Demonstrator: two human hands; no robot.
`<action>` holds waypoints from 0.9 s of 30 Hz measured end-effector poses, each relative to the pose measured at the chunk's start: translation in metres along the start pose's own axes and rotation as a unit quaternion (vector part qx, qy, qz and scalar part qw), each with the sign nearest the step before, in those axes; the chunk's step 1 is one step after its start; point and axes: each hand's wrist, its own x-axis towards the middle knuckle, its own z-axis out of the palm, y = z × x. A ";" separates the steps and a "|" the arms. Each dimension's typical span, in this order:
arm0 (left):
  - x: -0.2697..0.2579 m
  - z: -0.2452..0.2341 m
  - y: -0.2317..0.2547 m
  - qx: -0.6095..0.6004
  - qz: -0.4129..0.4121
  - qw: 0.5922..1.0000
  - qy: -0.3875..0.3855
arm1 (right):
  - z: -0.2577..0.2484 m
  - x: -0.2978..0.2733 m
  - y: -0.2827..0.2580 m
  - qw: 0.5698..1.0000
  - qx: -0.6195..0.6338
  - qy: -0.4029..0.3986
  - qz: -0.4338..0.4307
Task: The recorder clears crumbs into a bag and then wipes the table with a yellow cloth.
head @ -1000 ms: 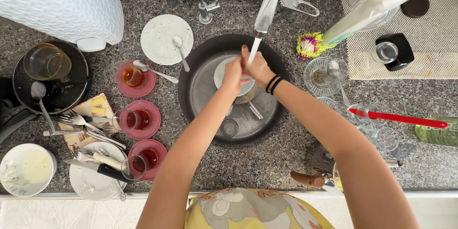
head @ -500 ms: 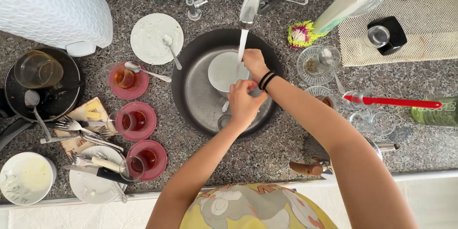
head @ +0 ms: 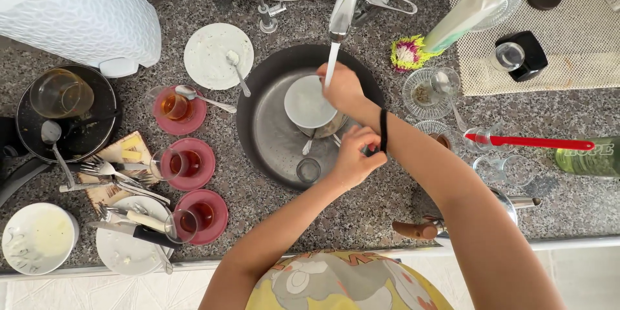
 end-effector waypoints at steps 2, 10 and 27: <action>0.004 -0.011 0.003 0.002 0.018 1.000 -0.003 | 0.007 0.003 0.005 0.989 -0.090 -0.052 -0.102; 0.031 -0.059 -0.082 -0.159 -0.170 0.963 0.138 | 0.026 0.018 0.012 0.847 0.409 -0.258 0.221; 0.148 -0.025 -0.197 -0.390 -0.271 0.842 0.257 | -0.049 0.032 -0.021 0.915 -0.250 -0.282 0.142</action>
